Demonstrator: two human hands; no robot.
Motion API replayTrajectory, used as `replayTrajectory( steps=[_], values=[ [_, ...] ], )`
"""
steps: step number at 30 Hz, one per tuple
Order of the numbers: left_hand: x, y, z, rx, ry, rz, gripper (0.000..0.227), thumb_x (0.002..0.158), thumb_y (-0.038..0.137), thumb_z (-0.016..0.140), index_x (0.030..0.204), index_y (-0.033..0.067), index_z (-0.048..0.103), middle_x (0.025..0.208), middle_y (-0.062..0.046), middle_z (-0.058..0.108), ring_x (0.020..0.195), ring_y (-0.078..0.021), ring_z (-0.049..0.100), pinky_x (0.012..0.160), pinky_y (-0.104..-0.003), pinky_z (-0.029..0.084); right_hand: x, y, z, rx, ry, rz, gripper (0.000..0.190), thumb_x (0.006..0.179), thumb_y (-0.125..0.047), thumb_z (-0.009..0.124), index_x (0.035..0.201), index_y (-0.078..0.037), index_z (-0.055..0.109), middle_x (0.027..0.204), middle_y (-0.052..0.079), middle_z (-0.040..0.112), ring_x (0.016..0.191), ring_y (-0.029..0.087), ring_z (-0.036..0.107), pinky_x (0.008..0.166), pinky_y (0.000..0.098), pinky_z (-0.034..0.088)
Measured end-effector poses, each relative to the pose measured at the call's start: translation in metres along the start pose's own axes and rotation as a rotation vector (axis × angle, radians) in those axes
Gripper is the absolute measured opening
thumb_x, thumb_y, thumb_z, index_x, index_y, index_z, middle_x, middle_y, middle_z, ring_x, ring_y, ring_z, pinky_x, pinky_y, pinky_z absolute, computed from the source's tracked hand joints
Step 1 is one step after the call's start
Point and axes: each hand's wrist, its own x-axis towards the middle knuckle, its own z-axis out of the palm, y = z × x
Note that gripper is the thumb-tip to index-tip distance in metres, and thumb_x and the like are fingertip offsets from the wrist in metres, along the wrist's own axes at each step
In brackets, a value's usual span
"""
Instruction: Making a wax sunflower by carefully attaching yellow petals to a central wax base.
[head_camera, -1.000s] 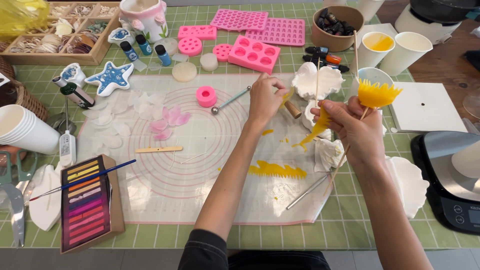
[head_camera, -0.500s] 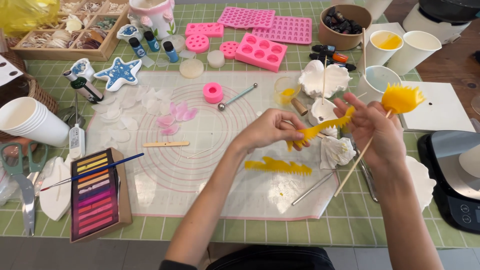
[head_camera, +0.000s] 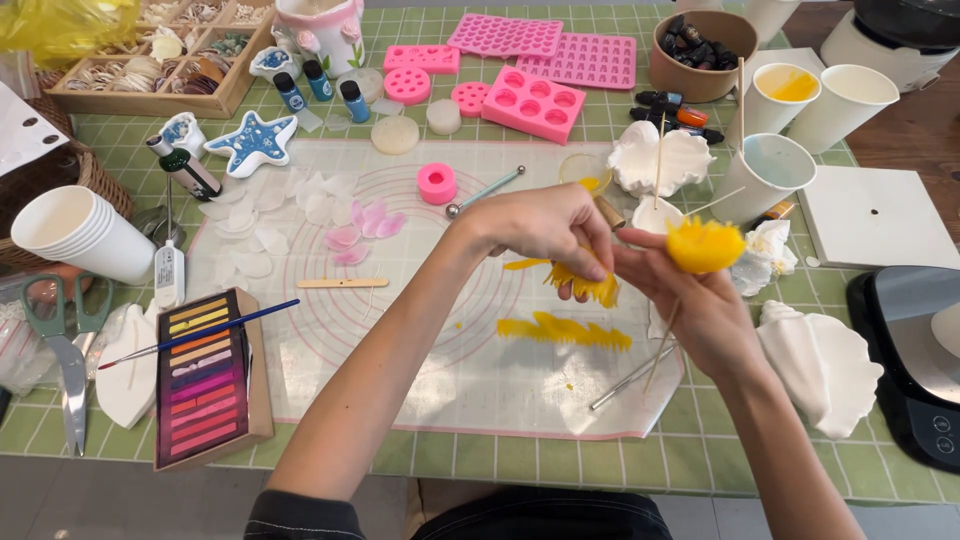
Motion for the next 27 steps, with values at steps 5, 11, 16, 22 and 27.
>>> replayTrajectory(
  steps=[5,11,16,22,27],
  values=[
    [0.007,0.029,0.003,0.155,0.13,-0.078,0.016,0.082,0.003,0.078,0.092,-0.0078,0.072,0.081,-0.014,0.077,0.064,-0.0185,0.077,0.056,-0.031,0.063,0.01,0.018,-0.018,-0.04,0.014,0.053,0.034,0.108,-0.012,0.048,0.135,0.006,0.057,0.133,0.018,0.063,0.125,0.025,0.061,0.112,0.038,0.047],
    [0.017,0.049,0.004,0.367,0.362,-0.093,0.011,0.075,0.004,0.081,0.082,-0.003,0.076,0.072,-0.012,0.076,0.059,-0.0163,0.076,0.055,-0.03,0.06,0.017,-0.005,0.003,-0.064,0.007,0.058,0.027,0.106,-0.014,0.052,0.124,0.004,0.061,0.119,0.016,0.068,0.106,0.025,0.069,0.098,0.0395,0.056],
    [0.025,0.055,0.003,0.402,0.346,-0.16,0.009,0.075,0.002,0.079,0.08,-0.0042,0.075,0.07,-0.013,0.075,0.054,-0.0185,0.074,0.051,-0.033,0.058,0.027,0.002,-0.02,-0.044,-0.02,0.15,0.028,0.105,-0.017,0.052,0.119,0.004,0.064,0.106,0.014,0.072,0.086,0.022,0.068,0.079,0.0364,0.057],
    [0.027,0.06,0.002,0.446,0.382,-0.221,0.01,0.074,0.001,0.079,0.081,-0.0049,0.077,0.071,-0.012,0.076,0.053,-0.0153,0.075,0.05,-0.03,0.059,0.033,0.007,-0.034,-0.007,-0.038,0.192,0.025,0.106,-0.017,0.057,0.114,0.004,0.066,0.096,0.014,0.07,0.08,0.02,0.063,0.073,0.032,0.053],
    [0.025,0.047,0.0,0.299,0.415,-0.113,0.009,0.078,0.002,0.078,0.082,-0.0058,0.076,0.069,-0.012,0.075,0.055,-0.0156,0.073,0.051,-0.03,0.053,0.036,0.002,-0.031,-0.001,-0.005,0.16,0.023,0.107,-0.016,0.058,0.11,0.004,0.068,0.096,0.011,0.07,0.082,0.018,0.064,0.075,0.0294,0.053]
  ],
)
